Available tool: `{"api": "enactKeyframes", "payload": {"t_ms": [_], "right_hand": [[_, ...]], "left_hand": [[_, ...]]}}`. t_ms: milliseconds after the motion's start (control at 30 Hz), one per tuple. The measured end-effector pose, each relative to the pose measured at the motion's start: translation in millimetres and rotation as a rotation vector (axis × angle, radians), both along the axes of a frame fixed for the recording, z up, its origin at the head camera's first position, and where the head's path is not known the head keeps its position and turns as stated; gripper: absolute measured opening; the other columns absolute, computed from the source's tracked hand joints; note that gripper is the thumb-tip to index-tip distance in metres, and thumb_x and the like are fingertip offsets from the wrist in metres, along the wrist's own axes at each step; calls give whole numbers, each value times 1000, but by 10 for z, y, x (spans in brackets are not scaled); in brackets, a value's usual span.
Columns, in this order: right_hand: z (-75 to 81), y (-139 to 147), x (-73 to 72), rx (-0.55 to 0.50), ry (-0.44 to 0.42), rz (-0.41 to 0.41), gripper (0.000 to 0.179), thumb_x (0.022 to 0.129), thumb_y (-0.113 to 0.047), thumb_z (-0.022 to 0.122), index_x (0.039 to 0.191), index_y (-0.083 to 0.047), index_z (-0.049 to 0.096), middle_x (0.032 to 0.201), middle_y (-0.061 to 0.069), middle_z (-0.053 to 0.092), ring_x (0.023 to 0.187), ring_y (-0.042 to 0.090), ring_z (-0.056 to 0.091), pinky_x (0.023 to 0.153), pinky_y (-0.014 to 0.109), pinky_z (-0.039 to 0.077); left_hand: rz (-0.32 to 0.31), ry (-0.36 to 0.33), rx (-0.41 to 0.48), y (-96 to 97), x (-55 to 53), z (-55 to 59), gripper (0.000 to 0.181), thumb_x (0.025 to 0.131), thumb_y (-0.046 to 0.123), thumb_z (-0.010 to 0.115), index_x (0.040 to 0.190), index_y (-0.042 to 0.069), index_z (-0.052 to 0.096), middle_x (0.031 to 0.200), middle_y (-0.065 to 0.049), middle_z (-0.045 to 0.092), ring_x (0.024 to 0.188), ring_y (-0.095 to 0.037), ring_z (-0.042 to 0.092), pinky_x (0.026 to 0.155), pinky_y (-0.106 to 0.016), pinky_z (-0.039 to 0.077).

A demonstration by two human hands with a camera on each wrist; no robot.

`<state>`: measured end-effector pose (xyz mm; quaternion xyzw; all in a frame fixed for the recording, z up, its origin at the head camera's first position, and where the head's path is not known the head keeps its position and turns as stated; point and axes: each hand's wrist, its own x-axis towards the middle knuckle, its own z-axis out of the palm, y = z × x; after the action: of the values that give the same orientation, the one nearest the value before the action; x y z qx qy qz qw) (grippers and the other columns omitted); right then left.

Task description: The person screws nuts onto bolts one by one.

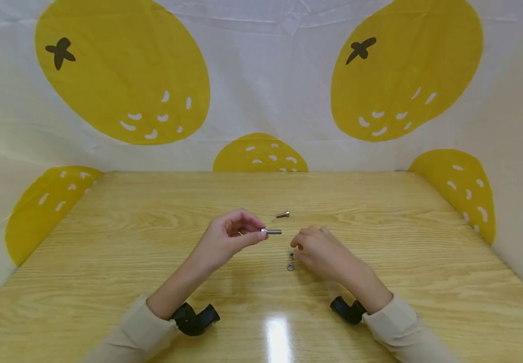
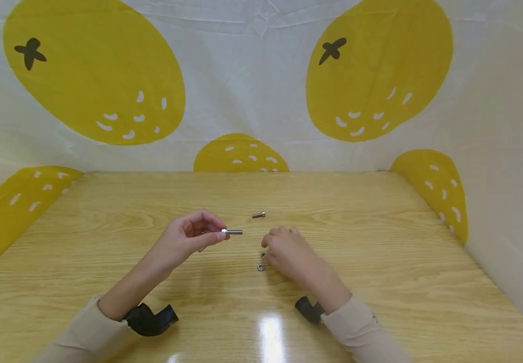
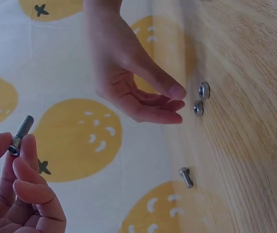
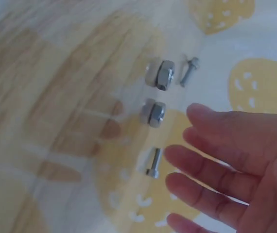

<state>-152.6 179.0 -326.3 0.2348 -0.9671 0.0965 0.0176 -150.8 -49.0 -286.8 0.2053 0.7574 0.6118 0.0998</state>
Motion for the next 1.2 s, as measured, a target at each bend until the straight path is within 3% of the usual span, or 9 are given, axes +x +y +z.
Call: {"api": "enactKeyframes", "payload": {"t_ms": [133, 467, 867, 1200], "right_hand": [[-62, -41, -44, 10, -20, -17, 18, 82, -21, 70, 94, -8, 69, 92, 2, 67, 89, 20, 58, 75, 35, 39], [-114, -77, -61, 10, -38, -18, 11, 80, -21, 73, 83, -11, 69, 83, 0, 61, 76, 14, 55, 66, 30, 34], [-144, -82, -73, 35, -43, -20, 10, 83, -19, 70, 80, -12, 64, 80, -2, 58, 75, 15, 55, 72, 35, 40], [-157, -67, -63, 13, -29, -1, 11, 81, -16, 70, 79, -8, 62, 75, -1, 57, 64, 11, 48, 74, 36, 43]], "left_hand": [[1, -13, 1, -5, 4, 9, 23, 84, 22, 70, 100, 8, 63, 91, -4, 65, 80, -17, 57, 63, -24, 43], [-21, 8, 18, -2, 8, 1, 21, 85, 21, 68, 100, 7, 62, 91, -4, 66, 80, -17, 59, 65, -24, 44], [-9, 5, 5, 1, 14, -3, 20, 85, 22, 68, 99, 9, 62, 91, -4, 65, 78, -18, 57, 60, -23, 41], [-8, 14, 4, -5, 17, -1, 20, 85, 21, 68, 99, 9, 62, 90, -4, 65, 78, -19, 57, 61, -24, 43]]}}
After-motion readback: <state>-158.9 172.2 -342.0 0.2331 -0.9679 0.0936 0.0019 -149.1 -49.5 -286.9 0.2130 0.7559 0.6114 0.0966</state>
